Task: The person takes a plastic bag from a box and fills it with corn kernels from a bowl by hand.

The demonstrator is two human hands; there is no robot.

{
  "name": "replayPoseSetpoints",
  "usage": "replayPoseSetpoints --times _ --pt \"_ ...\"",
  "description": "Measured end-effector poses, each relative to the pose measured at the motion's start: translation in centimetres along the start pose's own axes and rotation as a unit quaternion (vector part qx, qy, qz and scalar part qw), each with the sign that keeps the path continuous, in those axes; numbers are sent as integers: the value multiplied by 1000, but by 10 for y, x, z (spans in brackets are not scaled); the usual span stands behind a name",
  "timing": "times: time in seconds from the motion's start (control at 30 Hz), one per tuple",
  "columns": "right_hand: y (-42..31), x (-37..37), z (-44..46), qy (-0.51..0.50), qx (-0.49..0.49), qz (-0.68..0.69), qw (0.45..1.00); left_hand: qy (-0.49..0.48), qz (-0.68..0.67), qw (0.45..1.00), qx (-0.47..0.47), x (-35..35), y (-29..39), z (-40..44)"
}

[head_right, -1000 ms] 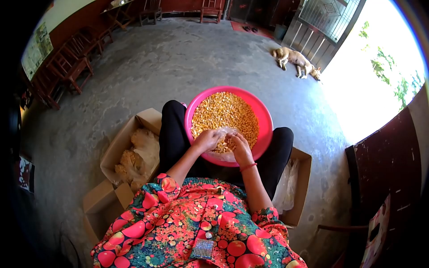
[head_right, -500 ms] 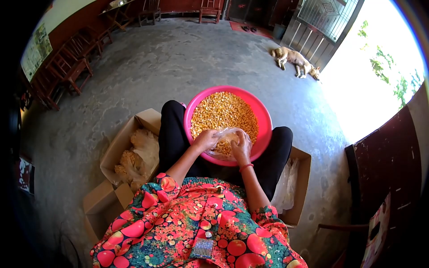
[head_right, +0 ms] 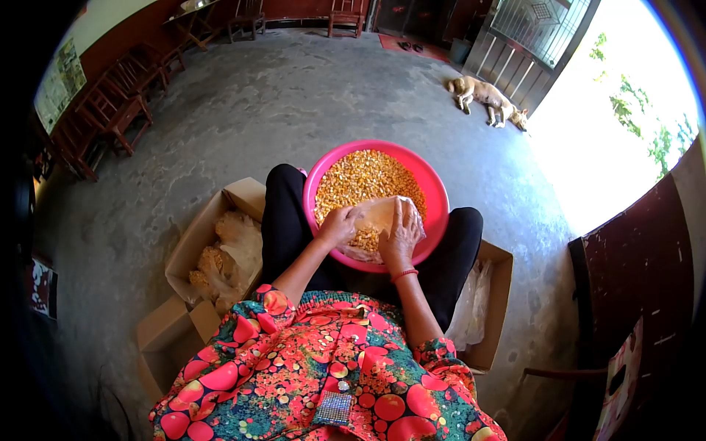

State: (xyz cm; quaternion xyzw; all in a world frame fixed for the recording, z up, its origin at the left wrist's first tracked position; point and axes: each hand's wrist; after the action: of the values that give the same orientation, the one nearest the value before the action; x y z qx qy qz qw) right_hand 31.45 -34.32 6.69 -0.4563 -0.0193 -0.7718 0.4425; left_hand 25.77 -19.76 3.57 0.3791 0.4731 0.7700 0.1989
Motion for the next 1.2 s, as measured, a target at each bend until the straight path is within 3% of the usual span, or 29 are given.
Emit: replayPoseSetpoints --times 0.1,0.17,0.2,0.33,0.43,0.57,0.63,0.77,0.8,0.97,1.03,1.07,1.1,1.2 --pt "23 -18 -7 -45 16 10 999 7 -31 999 -17 -3 -8 2" --pt "27 -22 -9 -247 -73 36 966 -83 5 995 52 0 -4 2" --pt "25 -19 -10 -225 10 -30 974 -83 5 995 53 -2 -7 3" --pt "30 -24 -10 -250 -58 63 964 -97 37 995 7 -3 -10 3" --pt "30 -22 -6 -189 -72 115 973 -95 34 995 -1 -6 -14 3" --pt "41 -20 9 -3 -90 212 973 -89 -11 996 -7 -8 -19 3" --pt "55 -25 19 15 -95 155 983 -88 -11 996 -6 -5 -12 1" --pt "85 -42 35 79 -158 184 967 -91 3 996 -8 -5 -14 2" --pt "98 -48 36 56 -214 191 956 -92 4 996 -7 -4 -13 2" --pt "131 -66 32 -74 -197 64 976 -109 29 993 16 7 7 -1" --pt "125 -69 29 -158 -131 -22 979 -109 19 994 9 5 3 -1" --pt "127 -77 29 -220 -172 -24 960 -109 9 994 1 5 1 -1" --pt "127 -79 30 -221 -172 -23 960 -110 9 994 1 4 0 -1" --pt "127 -81 32 -391 -15 -66 918 -102 35 994 -6 4 1 0"
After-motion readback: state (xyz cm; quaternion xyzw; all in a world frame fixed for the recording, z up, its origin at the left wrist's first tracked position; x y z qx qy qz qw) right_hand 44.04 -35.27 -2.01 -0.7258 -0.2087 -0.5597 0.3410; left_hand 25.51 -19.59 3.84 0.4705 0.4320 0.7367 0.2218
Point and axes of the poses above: each hand's wrist, its own z-axis towards the middle knuckle, its own x-axis out of the back of the hand, y = z × x, and after that the axes turned 6 degrees about y, right-handed
